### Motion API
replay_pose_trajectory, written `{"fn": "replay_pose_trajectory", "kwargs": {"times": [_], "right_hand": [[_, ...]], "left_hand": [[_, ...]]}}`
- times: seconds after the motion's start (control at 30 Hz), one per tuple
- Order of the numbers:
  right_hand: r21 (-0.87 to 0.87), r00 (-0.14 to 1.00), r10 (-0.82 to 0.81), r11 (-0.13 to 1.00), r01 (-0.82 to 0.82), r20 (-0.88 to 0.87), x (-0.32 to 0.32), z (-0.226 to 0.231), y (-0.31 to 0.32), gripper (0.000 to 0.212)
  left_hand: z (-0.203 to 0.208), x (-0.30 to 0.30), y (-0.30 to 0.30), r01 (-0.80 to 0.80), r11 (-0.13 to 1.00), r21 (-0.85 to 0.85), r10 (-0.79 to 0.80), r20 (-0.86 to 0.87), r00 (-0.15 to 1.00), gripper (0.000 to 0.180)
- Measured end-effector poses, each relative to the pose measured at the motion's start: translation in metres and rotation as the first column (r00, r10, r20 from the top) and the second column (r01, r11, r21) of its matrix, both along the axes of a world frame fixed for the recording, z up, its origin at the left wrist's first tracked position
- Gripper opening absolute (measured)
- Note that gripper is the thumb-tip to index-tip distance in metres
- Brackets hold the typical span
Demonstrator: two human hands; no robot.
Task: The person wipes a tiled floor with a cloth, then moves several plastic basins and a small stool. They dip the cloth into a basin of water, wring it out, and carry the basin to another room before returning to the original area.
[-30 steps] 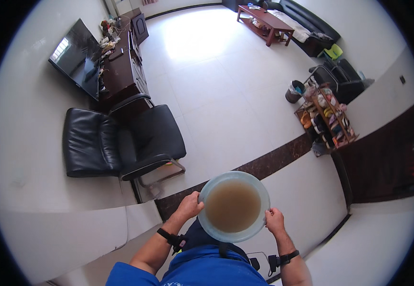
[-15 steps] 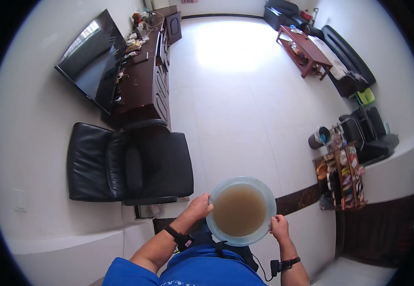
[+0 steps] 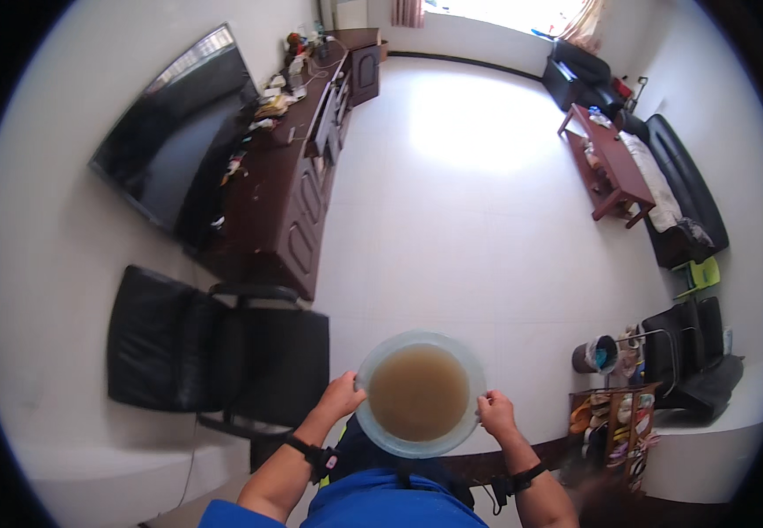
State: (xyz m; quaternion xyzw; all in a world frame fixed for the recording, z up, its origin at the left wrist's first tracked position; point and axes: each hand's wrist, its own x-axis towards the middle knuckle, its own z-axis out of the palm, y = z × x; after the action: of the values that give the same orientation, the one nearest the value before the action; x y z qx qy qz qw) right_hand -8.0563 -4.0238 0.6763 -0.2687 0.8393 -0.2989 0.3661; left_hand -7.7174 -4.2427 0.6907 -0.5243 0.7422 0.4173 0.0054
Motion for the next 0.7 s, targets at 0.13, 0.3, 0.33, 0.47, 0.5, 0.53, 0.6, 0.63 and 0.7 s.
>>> {"fn": "replay_pose_trajectory", "kwargs": {"times": [0.13,0.3,0.33,0.47,0.5,0.53,0.6,0.63,0.7], "right_hand": [[0.031,0.996,0.058,0.998,-0.056,-0.074,-0.045,-0.011,-0.087,0.030],[0.118,0.996,0.054,0.992,-0.045,-0.072,-0.090,-0.040,-0.183,0.030],[0.176,0.999,0.010,0.984,-0.004,-0.030,-0.097,-0.047,-0.203,0.031],[0.151,0.976,0.150,0.980,-0.126,-0.160,-0.128,-0.078,-0.286,0.032],[0.128,0.971,0.162,0.982,-0.141,-0.178,-0.132,-0.087,-0.307,0.032],[0.120,0.970,0.162,0.983,-0.141,-0.183,-0.138,-0.097,-0.332,0.032],[0.121,0.955,0.200,0.977,-0.177,-0.221,-0.148,-0.120,-0.376,0.031],[0.130,0.938,0.236,0.969,-0.209,-0.252,-0.153,-0.136,-0.398,0.030],[0.151,0.917,0.289,0.955,-0.255,-0.276,-0.161,-0.174,-0.439,0.028]], "left_hand": [[-0.011,-0.038,-0.076,-0.094,0.994,0.063,0.096,-0.024,0.995,0.045],[-0.043,-0.083,-0.168,-0.064,0.997,0.043,0.067,-0.078,0.995,0.045],[-0.051,-0.090,-0.189,-0.059,0.997,0.045,0.063,-0.081,0.995,0.045],[-0.077,-0.113,-0.267,-0.104,0.992,0.068,0.111,-0.105,0.988,0.044],[-0.083,-0.115,-0.284,-0.101,0.993,0.061,0.105,-0.076,0.992,0.043],[-0.092,-0.121,-0.303,-0.104,0.994,0.045,0.106,-0.056,0.993,0.042],[-0.117,-0.129,-0.336,-0.132,0.991,0.022,0.133,-0.023,0.991,0.041],[-0.134,-0.133,-0.352,-0.154,0.988,0.015,0.154,-0.010,0.988,0.040],[-0.177,-0.137,-0.376,-0.210,0.977,0.027,0.209,0.026,0.977,0.038]]}}
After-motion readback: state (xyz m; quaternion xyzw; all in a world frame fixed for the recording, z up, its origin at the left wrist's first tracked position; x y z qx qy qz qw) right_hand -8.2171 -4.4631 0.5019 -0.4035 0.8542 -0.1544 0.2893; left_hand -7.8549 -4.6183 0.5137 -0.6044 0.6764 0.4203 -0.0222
